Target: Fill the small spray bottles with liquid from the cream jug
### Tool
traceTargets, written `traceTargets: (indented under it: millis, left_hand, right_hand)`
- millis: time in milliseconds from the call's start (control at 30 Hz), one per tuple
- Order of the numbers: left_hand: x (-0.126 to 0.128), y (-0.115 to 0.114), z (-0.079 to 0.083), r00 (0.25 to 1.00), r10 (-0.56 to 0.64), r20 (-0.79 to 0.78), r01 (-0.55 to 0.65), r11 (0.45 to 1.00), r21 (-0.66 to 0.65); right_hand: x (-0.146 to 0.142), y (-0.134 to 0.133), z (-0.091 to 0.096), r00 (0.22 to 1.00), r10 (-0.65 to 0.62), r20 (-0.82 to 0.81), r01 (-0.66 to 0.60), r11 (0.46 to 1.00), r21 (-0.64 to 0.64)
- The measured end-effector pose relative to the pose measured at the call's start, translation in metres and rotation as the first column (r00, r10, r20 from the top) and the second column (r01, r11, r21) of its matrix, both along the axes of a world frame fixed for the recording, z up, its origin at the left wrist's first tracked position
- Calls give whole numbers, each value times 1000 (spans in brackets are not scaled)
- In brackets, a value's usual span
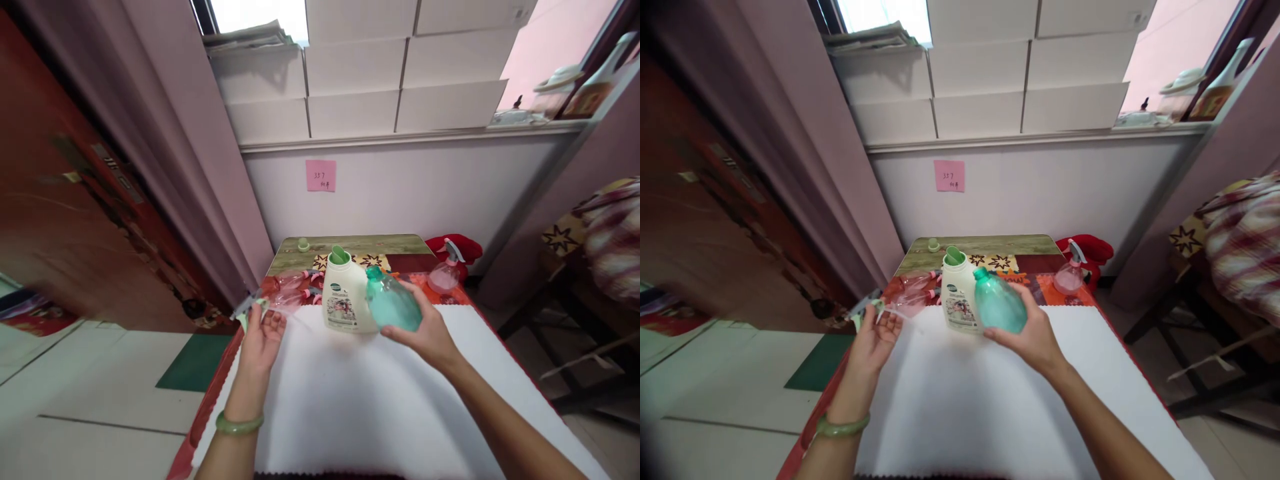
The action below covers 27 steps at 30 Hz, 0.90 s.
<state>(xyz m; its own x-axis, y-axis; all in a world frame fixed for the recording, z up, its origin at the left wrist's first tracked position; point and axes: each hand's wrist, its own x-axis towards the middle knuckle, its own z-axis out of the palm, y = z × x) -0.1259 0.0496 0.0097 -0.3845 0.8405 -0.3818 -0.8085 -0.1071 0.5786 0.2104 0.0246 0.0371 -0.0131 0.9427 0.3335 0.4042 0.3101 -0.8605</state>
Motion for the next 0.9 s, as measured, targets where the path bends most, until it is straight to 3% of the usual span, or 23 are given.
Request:
traceTargets:
  millis: [167, 300, 533, 900]
  left_hand:
    - [5, -14, -74, 997, -61, 50, 63, 997, -37]
    - [6, -29, -104, 989, -124, 85, 125, 992, -4]
    - [-5, -29, -117, 974, -204, 98, 200, 979, 42]
    - [-8, -24, -132, 964, -253, 84, 247, 967, 68]
  right_hand:
    - [7, 43, 47, 966, -30, 258, 3, 994, 107]
    - [8, 72, 69, 884, -60, 464, -37, 980, 196]
    - [8, 99, 92, 707, 19, 707, -191, 968, 164]
    - [-10, 90, 140, 347, -8, 938, -205, 975, 84]
